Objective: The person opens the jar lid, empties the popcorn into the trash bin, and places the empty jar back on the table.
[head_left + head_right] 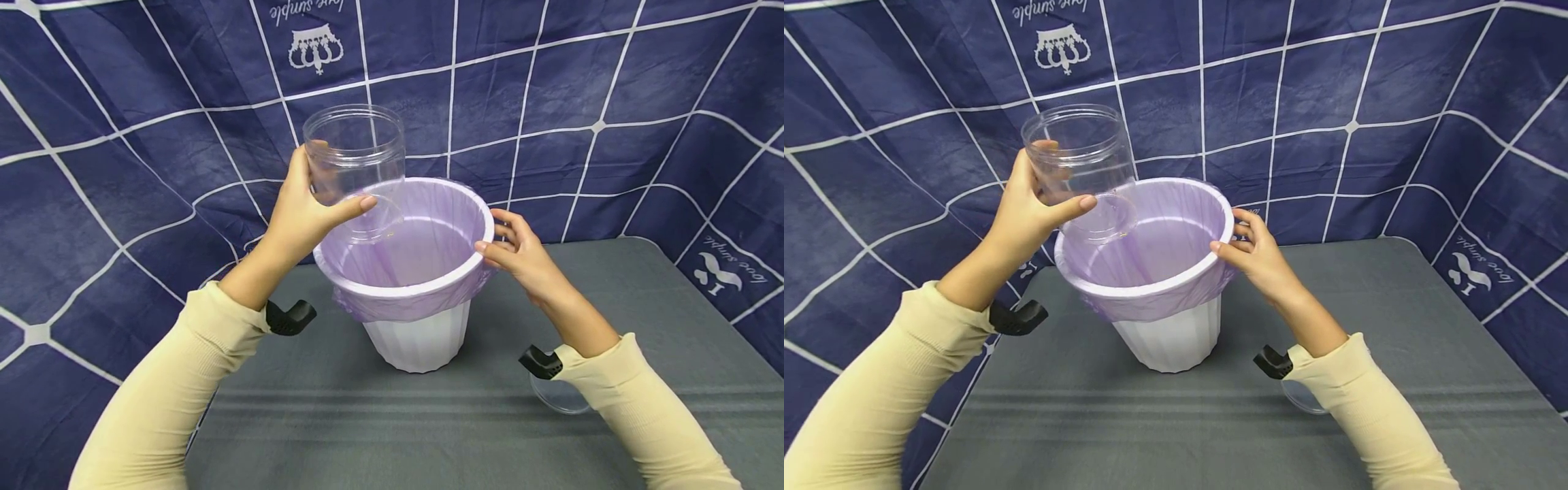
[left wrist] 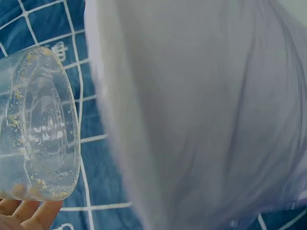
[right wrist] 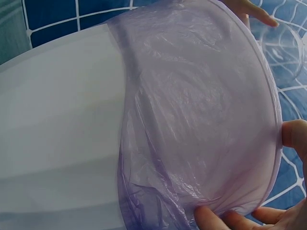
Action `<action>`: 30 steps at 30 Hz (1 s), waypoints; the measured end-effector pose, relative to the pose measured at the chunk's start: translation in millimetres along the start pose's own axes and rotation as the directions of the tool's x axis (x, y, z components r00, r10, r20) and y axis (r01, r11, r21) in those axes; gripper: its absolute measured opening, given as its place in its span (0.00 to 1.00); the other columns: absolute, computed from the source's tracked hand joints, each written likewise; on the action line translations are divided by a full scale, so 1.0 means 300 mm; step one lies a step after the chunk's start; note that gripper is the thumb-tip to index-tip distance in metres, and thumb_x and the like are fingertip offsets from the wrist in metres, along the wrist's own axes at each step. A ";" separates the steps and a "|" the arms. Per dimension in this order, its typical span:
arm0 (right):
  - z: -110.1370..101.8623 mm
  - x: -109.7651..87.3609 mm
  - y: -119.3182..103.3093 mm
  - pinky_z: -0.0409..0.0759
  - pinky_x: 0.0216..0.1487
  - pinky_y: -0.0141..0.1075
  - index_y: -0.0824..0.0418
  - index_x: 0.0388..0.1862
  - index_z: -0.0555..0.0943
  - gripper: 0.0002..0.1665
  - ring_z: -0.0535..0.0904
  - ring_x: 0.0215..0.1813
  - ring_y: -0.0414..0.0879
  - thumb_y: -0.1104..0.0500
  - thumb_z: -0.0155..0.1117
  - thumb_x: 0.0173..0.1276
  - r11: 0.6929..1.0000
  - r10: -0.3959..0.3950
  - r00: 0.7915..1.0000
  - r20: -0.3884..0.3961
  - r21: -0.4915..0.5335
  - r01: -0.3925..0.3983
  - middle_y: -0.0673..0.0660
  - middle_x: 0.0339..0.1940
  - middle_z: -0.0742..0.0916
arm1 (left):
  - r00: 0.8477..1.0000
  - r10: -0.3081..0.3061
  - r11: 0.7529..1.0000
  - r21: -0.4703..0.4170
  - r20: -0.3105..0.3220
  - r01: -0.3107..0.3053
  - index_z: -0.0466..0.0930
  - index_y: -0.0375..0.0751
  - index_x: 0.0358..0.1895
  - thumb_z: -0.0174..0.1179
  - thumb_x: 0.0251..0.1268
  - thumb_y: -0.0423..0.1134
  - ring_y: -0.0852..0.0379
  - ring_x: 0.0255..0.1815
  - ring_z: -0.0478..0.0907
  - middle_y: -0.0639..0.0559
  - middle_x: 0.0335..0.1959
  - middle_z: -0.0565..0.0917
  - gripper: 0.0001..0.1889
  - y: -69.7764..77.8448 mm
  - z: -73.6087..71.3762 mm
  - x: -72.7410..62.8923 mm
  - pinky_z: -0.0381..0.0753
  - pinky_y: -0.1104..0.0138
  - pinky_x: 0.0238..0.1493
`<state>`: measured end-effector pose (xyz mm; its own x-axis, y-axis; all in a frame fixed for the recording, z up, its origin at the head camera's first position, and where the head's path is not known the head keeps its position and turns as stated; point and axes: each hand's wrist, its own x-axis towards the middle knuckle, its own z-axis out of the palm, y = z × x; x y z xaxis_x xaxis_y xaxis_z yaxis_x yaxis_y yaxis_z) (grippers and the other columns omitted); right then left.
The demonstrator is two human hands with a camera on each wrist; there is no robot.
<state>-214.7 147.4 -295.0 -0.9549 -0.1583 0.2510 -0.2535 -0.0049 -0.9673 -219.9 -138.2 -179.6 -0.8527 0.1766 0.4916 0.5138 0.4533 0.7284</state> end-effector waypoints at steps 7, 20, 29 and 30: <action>0.004 0.002 0.003 0.75 0.43 0.28 0.64 0.68 0.51 0.39 0.73 0.47 0.43 0.63 0.57 0.62 1.000 0.009 1.000 -0.004 0.003 -0.009 0.67 0.60 0.67 | 0.999 0.033 0.971 -0.236 0.019 -0.027 0.56 0.40 0.60 0.71 0.40 0.36 0.52 0.55 0.68 0.46 0.57 0.67 0.42 -0.012 0.031 -0.044 0.71 0.60 0.52; -0.003 0.004 0.002 0.75 0.44 0.30 0.64 0.67 0.52 0.37 0.74 0.46 0.43 0.62 0.57 0.62 1.000 0.001 1.000 -0.011 0.000 -0.001 0.68 0.60 0.67 | 0.952 0.296 0.895 -0.371 0.077 -0.248 0.55 0.33 0.59 0.70 0.33 0.60 0.49 0.53 0.67 0.44 0.55 0.67 0.51 0.058 0.091 -0.165 0.67 0.57 0.54; 0.000 0.007 0.010 0.76 0.40 0.29 0.66 0.66 0.51 0.36 0.76 0.44 0.39 0.67 0.54 0.62 0.998 -0.020 1.000 -0.004 0.055 0.020 0.70 0.58 0.66 | 0.933 0.321 0.886 -0.400 0.166 -0.234 0.54 0.36 0.61 0.69 0.33 0.62 0.51 0.56 0.66 0.46 0.56 0.66 0.52 0.081 0.154 -0.273 0.67 0.55 0.54; 0.001 0.007 0.011 0.76 0.39 0.29 0.66 0.66 0.52 0.36 0.76 0.43 0.38 0.68 0.54 0.62 0.998 -0.022 1.000 -0.004 0.060 0.023 0.70 0.58 0.66 | 0.932 0.318 0.886 -0.404 0.171 -0.228 0.54 0.36 0.61 0.69 0.33 0.62 0.51 0.56 0.66 0.46 0.56 0.66 0.52 0.079 0.160 -0.284 0.67 0.54 0.54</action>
<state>-217.4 146.8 -297.6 -0.9496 -0.1543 0.2728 -0.2652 -0.0681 -0.9618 -139.6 -100.6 -227.3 -0.6476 0.4580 0.6090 0.6879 0.0077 0.7258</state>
